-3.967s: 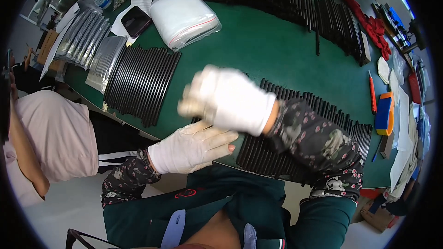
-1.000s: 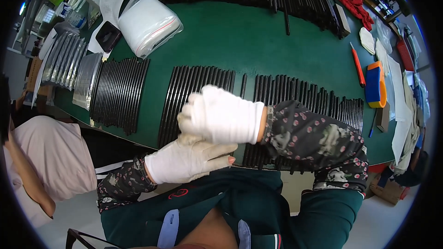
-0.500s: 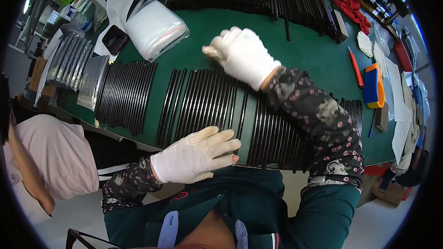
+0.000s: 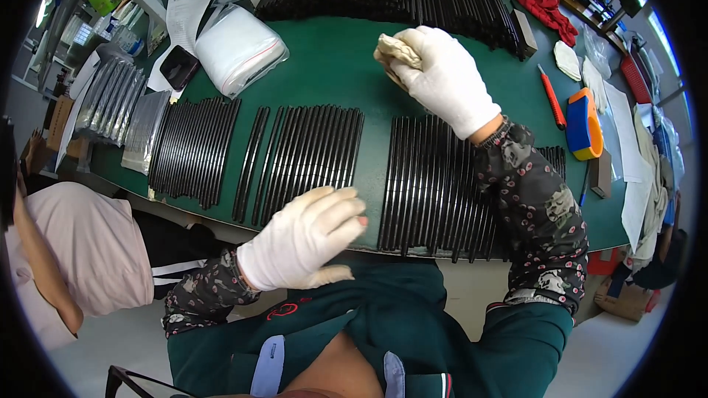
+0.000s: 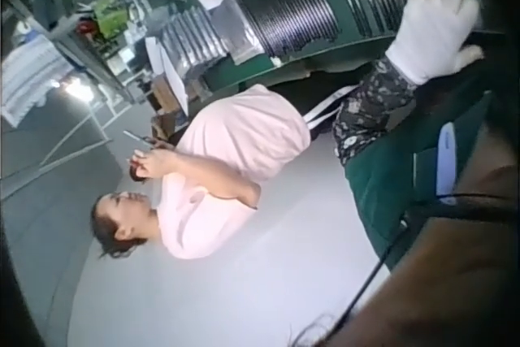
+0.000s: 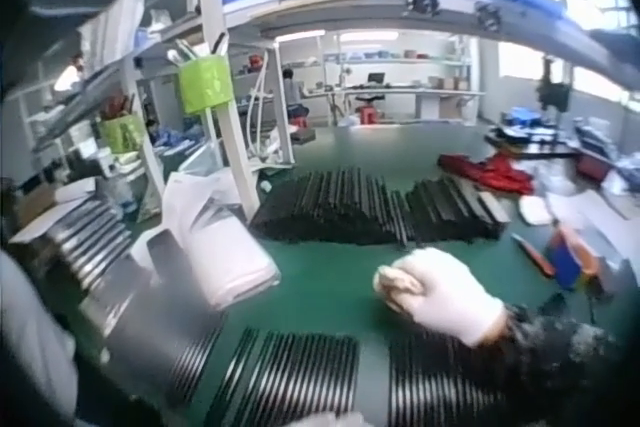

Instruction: The person is packaging black cylindrical rods into plastic bags, sealing them with tape, and wiping the rods with a cloth at a factory workbench.

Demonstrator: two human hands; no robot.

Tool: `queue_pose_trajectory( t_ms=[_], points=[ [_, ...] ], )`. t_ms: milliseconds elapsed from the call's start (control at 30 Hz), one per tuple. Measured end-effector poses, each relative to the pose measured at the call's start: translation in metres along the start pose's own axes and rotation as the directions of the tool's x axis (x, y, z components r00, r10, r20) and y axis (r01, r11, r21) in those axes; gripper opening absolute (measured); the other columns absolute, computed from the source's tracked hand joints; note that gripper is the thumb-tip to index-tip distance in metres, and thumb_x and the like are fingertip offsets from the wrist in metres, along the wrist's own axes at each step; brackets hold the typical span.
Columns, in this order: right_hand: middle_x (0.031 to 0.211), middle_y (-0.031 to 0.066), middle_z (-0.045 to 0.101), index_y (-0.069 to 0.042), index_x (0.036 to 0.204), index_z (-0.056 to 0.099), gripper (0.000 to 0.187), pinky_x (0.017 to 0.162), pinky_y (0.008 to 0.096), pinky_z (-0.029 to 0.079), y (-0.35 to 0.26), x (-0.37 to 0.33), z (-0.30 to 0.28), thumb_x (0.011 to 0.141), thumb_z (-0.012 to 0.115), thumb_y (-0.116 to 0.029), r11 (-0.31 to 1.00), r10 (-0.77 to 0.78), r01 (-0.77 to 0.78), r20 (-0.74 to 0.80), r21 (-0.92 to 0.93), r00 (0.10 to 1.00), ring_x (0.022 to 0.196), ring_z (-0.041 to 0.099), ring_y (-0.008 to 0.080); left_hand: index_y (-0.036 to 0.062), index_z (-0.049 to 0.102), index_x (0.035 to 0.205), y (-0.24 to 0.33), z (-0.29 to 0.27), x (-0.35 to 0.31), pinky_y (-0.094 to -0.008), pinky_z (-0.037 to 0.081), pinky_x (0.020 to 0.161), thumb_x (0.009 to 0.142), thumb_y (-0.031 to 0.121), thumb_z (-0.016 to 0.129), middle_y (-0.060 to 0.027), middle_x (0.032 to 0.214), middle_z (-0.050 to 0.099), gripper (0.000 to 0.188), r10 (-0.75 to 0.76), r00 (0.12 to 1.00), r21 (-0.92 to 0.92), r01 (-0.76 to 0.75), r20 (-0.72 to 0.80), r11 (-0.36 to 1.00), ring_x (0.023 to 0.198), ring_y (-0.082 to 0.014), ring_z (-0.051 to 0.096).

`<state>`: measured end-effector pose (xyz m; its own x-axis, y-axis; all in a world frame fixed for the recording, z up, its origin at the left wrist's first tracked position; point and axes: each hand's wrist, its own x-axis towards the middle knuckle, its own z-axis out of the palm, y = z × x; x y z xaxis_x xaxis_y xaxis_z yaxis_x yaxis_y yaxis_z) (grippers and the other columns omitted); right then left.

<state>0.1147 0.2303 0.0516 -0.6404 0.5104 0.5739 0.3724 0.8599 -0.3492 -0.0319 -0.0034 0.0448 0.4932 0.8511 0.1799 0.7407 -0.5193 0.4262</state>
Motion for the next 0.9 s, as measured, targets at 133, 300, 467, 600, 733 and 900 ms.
queue_pose_trajectory(
  t_ms=[133,300,467,600,733,900],
  points=[
    [0.084,0.0114,0.06,-0.005,0.094,0.063,0.018,0.075,0.038,0.049,-0.003,-0.014,-0.007,0.08,0.065,-0.017,0.965,0.211,-0.224,0.103,0.134,0.972,0.084,0.06,0.0296,0.0079,0.048,0.124,0.011,0.024,0.034,-0.0459,0.033,0.104,0.066,0.04,0.076,-0.0135,0.136,0.041,0.072,0.228,0.972,-0.041,-0.226,0.053,0.973,0.131,-0.0311,0.036],
    [0.087,0.0123,0.061,-0.005,0.097,0.063,0.021,0.076,0.0389,0.048,0.005,-0.028,-0.017,0.081,0.065,-0.018,0.994,0.104,-0.099,0.126,-0.042,0.987,0.085,0.059,0.0326,0.0078,0.05,0.125,0.003,0.026,0.019,-0.0463,0.031,0.106,0.069,0.04,0.075,-0.0113,0.137,0.042,0.069,0.12,0.978,-0.009,-0.121,0.172,0.993,0.131,-0.029,0.036],
    [0.083,0.0101,0.062,-0.008,0.092,0.065,0.019,0.072,0.0394,0.048,-0.007,-0.026,-0.013,0.076,0.068,-0.016,0.998,0.03,-0.026,0.05,-0.065,0.998,0.08,0.059,0.0311,0.0086,0.052,0.122,-0.002,0.004,0.004,-0.0507,0.03,0.106,0.064,0.041,0.077,-0.011,0.133,0.044,0.07,0.026,0.987,0.122,-0.045,0.156,0.992,0.128,-0.0286,0.04],
    [0.077,0.0049,0.059,-0.012,0.086,0.062,0.012,0.06,0.0379,0.046,-0.071,-0.036,0.011,0.081,0.065,-0.021,0.866,-0.481,0.348,0.408,0.359,0.777,0.069,0.058,0.0252,0.014,0.053,0.123,-0.008,0.032,0.0,-0.0484,0.032,0.105,0.066,0.04,0.075,-0.0123,0.133,0.044,0.066,0.212,0.966,-0.042,-0.208,0.151,0.977,0.125,-0.0273,0.042],
    [0.073,0.0071,0.058,-0.01,0.086,0.062,0.019,0.059,0.0387,0.046,-0.054,-0.021,0.036,0.085,0.062,-0.028,0.873,-0.482,0.473,0.359,0.119,0.799,0.068,0.057,0.0258,0.0088,0.052,0.126,-0.002,0.021,0.008,-0.0443,0.03,0.107,0.068,0.033,0.075,-0.012,0.135,0.043,0.066,0.186,0.953,0.009,-0.193,0.24,0.981,0.128,-0.0283,0.039],
    [0.073,0.0061,0.059,-0.011,0.083,0.062,0.009,0.063,0.0364,0.049,-0.028,0.001,0.054,0.088,0.058,-0.018,0.944,-0.329,0.322,0.183,0.067,0.927,0.069,0.059,0.025,0.0082,0.054,0.123,-0.01,0.021,0.009,-0.0403,0.032,0.105,0.069,0.03,0.075,-0.0118,0.133,0.044,0.062,0.18,0.957,-0.017,-0.181,0.227,0.983,0.127,-0.0275,0.039]
  ],
)
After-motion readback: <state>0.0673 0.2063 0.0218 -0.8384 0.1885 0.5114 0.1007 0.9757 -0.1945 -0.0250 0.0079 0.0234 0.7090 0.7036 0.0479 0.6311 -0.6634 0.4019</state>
